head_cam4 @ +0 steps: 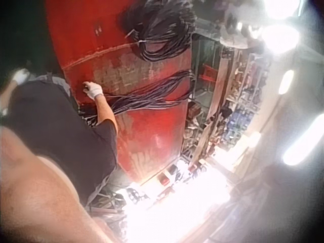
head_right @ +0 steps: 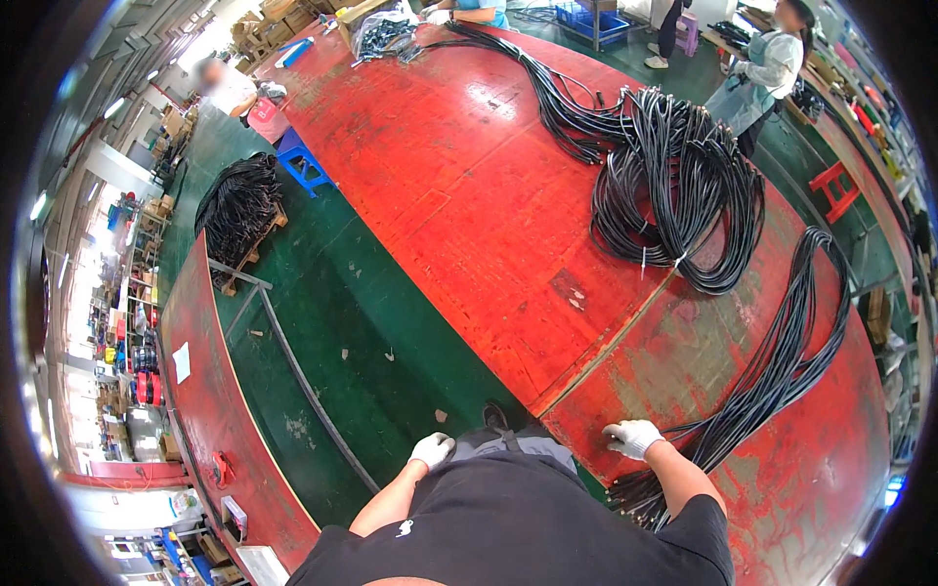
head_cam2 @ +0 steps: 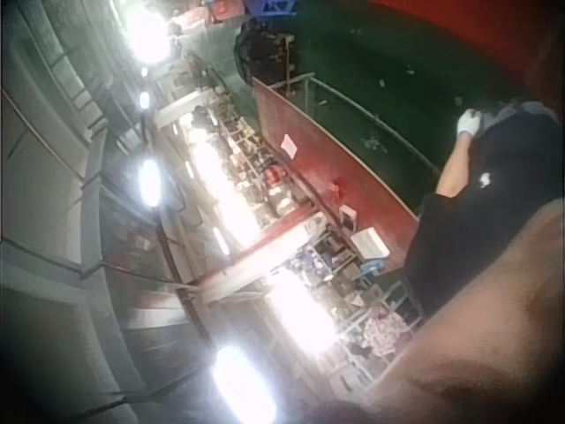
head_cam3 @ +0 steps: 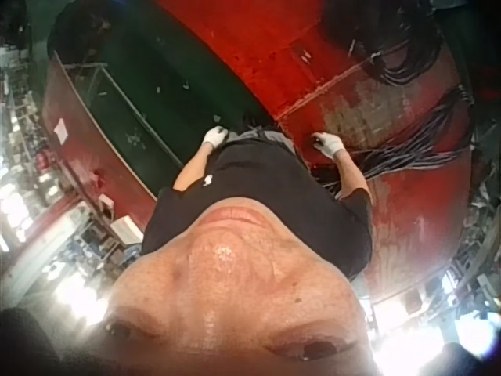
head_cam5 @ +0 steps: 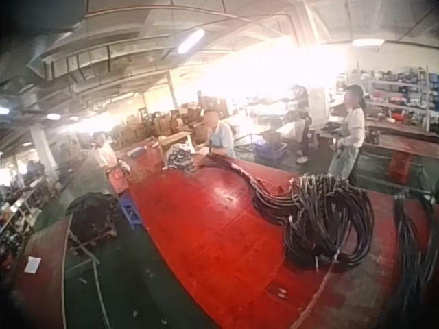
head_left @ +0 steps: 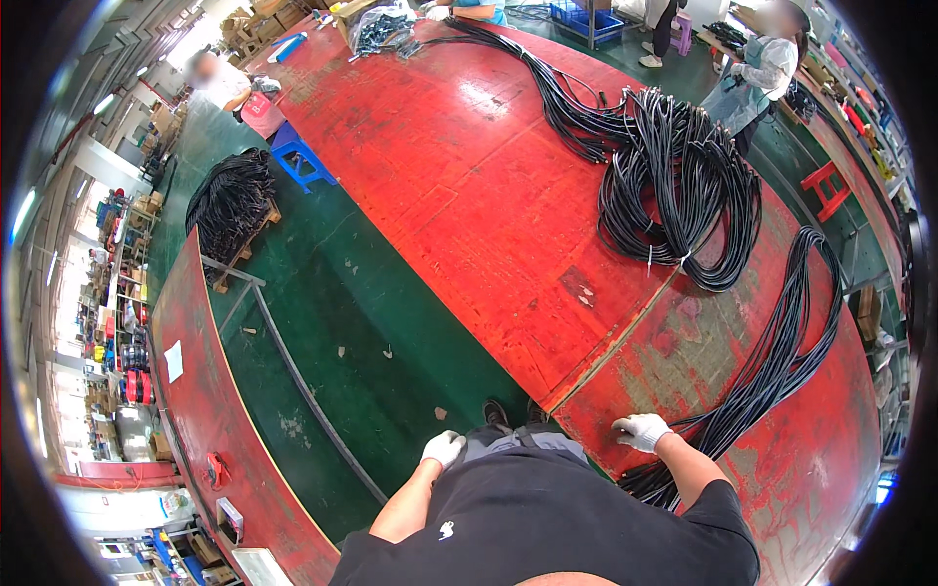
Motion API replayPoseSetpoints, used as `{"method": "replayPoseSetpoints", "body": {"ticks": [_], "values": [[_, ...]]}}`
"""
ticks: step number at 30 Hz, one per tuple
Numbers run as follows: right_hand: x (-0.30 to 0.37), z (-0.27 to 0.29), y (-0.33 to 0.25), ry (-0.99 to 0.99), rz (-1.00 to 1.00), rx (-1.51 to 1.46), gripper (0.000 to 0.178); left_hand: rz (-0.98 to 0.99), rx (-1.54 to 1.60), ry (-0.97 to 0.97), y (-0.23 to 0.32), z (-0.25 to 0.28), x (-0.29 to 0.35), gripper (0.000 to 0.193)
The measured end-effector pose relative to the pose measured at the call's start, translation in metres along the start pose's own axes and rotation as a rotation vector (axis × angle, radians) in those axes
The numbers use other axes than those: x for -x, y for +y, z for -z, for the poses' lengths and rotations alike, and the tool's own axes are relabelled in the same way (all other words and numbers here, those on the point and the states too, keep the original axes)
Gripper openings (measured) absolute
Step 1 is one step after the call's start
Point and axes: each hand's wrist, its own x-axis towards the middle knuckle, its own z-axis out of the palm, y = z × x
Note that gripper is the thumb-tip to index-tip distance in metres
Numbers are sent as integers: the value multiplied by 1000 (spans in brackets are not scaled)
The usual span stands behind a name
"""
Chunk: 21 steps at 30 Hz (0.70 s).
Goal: The recorder is seen assembling electrical connectors onto thick black cables and then organizing the cables on a table.
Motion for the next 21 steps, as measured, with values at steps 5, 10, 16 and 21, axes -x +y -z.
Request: {"method": "replayPoseSetpoints", "body": {"ticks": [5, 10, 16, 21], "values": [[-1, -1, 6, -61, 59, 66, 32, 13, 6, -14, 6, 1, 3, 54], [-5, -6, 12, 12, 19, -1, 29, 5, 3, -18, 13, 2, 7, 54], [-4, 8, 10, 73, -83, -101, 28, -6, -6, -8, 14, -1, 6, 54], [-4, 27, 16, 378, -207, -308, 26, -8, -17, -3, 15, -5, 2, 53]]}}
